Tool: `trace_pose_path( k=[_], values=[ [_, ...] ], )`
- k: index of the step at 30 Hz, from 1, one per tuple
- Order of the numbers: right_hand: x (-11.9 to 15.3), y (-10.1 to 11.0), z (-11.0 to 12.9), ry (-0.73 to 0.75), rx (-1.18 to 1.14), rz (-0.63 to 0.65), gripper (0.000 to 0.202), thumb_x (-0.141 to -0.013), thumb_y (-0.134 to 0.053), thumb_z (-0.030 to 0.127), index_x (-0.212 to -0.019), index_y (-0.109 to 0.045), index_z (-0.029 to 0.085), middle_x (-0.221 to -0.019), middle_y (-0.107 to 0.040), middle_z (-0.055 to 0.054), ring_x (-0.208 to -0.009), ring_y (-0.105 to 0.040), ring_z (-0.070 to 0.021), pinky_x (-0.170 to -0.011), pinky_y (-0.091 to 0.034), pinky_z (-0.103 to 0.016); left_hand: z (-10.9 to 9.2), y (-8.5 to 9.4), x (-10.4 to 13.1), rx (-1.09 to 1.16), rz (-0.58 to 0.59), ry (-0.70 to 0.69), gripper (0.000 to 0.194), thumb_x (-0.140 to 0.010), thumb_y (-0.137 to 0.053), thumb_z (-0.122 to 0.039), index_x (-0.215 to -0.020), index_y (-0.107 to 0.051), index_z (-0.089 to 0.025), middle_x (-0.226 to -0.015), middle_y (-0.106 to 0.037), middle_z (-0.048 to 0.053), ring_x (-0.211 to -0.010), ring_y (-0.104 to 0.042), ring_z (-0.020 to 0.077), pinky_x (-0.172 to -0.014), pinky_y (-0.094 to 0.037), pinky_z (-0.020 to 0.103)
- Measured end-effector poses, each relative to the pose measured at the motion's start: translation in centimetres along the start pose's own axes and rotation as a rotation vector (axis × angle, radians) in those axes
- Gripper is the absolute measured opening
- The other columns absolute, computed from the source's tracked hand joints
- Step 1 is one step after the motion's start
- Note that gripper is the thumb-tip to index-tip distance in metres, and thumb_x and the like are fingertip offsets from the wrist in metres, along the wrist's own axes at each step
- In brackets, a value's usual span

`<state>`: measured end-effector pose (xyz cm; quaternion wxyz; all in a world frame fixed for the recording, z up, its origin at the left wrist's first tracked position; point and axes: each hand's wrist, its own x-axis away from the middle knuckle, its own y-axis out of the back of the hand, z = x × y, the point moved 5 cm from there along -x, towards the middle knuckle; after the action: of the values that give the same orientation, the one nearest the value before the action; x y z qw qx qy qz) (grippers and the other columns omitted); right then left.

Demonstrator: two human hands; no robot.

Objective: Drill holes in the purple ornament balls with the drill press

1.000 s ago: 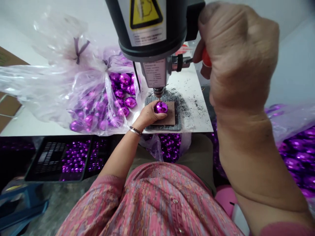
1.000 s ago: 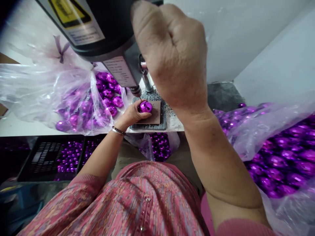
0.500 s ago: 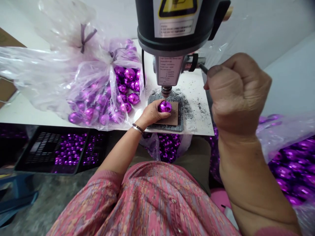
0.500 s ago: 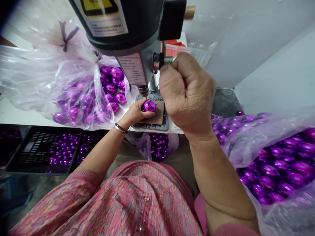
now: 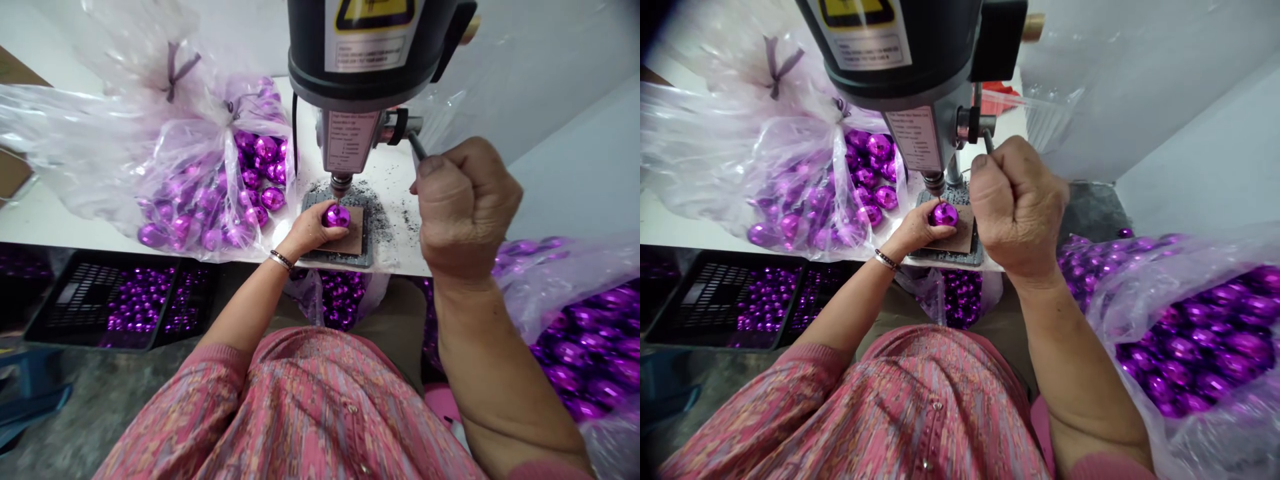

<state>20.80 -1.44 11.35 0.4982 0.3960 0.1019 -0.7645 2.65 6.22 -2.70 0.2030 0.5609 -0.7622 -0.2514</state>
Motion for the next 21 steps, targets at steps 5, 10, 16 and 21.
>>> trace_pose_path(
  k=[5,10,16,21],
  values=[
    [1.0,-0.2,-0.4,0.095,0.055,-0.039,0.04,-0.104,-0.049,0.042,-0.074,-0.051,0.015,-0.067,-0.048,0.002,-0.064,-0.043,-0.0039,-0.066,-0.036,-0.021,0.1,-0.2,0.0,-0.02,-0.033,0.022,0.063,-0.074,-0.089,-0.029,-0.133,-0.072,-0.013,-0.123,-0.079,0.009,-0.112,-0.072,0.0264,-0.104,-0.054,0.036],
    [1.4,-0.4,-0.7,0.101,0.081,-0.084,0.049,-0.105,-0.046,0.052,-0.073,-0.05,0.015,-0.066,-0.047,0.001,-0.063,-0.041,-0.0039,-0.065,-0.035,-0.023,0.1,-0.4,0.3,-0.028,-0.059,0.05,0.066,-0.075,-0.089,-0.027,-0.137,-0.071,-0.015,-0.127,-0.078,0.007,-0.116,-0.071,0.0262,-0.104,-0.054,0.035],
    [1.5,-0.4,-0.9,0.132,0.065,-0.121,0.048,-0.105,-0.048,0.05,-0.072,-0.047,0.016,-0.064,-0.043,0.001,-0.061,-0.038,-0.0038,-0.063,-0.033,-0.024,0.2,-0.4,0.4,-0.045,-0.058,0.072,0.07,-0.075,-0.089,-0.03,-0.141,-0.069,-0.016,-0.132,-0.077,0.008,-0.119,-0.07,0.0262,-0.108,-0.052,0.034],
    [2.0,-0.5,-1.4,0.126,0.046,-0.126,0.048,-0.103,-0.051,0.052,-0.071,-0.05,0.016,-0.064,-0.046,0.001,-0.063,-0.041,-0.0043,-0.063,-0.032,-0.024,0.0,-0.3,0.5,-0.041,-0.04,0.076,0.064,-0.078,-0.088,-0.031,-0.138,-0.07,-0.019,-0.128,-0.078,0.005,-0.113,-0.071,0.0239,-0.102,-0.053,0.032]
  ],
)
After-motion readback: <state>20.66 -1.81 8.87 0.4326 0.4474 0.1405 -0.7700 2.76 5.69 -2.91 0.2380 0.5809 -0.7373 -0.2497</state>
